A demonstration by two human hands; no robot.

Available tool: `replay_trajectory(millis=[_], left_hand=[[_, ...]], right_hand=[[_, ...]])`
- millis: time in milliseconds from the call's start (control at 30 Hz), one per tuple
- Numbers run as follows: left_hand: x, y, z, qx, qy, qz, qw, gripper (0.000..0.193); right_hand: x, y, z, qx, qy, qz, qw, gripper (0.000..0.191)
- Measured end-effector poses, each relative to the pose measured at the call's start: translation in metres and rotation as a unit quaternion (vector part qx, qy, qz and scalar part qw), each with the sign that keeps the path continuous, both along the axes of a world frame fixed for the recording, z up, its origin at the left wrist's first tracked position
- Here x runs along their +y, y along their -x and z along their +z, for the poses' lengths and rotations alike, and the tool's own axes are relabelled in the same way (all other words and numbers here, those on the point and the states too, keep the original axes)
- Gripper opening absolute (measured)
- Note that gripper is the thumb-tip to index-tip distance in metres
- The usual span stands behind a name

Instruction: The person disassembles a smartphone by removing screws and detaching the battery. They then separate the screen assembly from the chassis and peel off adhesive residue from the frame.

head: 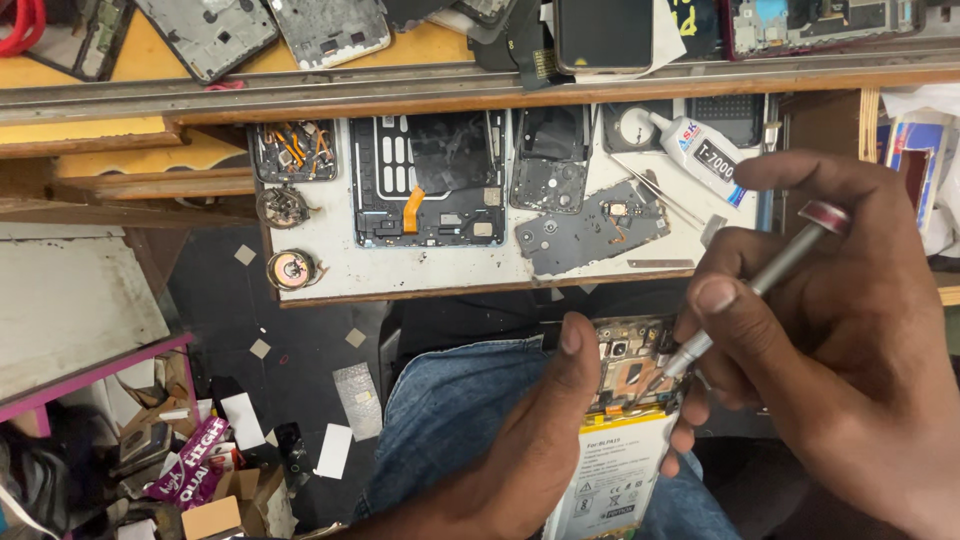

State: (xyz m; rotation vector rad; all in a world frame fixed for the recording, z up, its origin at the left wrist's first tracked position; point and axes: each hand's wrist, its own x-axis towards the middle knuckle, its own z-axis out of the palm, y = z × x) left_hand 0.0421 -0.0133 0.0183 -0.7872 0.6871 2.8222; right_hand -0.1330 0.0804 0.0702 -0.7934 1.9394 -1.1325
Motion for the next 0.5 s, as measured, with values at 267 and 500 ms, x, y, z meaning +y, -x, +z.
replay_trajectory(millis=[267, 500], left_hand=[[0.011, 0.004, -0.006, 0.077, 0.009, 0.026, 0.997, 0.080], [0.007, 0.006, -0.008, 0.032, 0.207, 0.009, 0.978, 0.088]], right_hand=[[-0.005, -0.002, 0.007, 0.025, -0.042, -0.030, 0.998, 0.048], [-0.011, -0.031, 0.020, 0.133, 0.050, -0.029, 0.989, 0.047]])
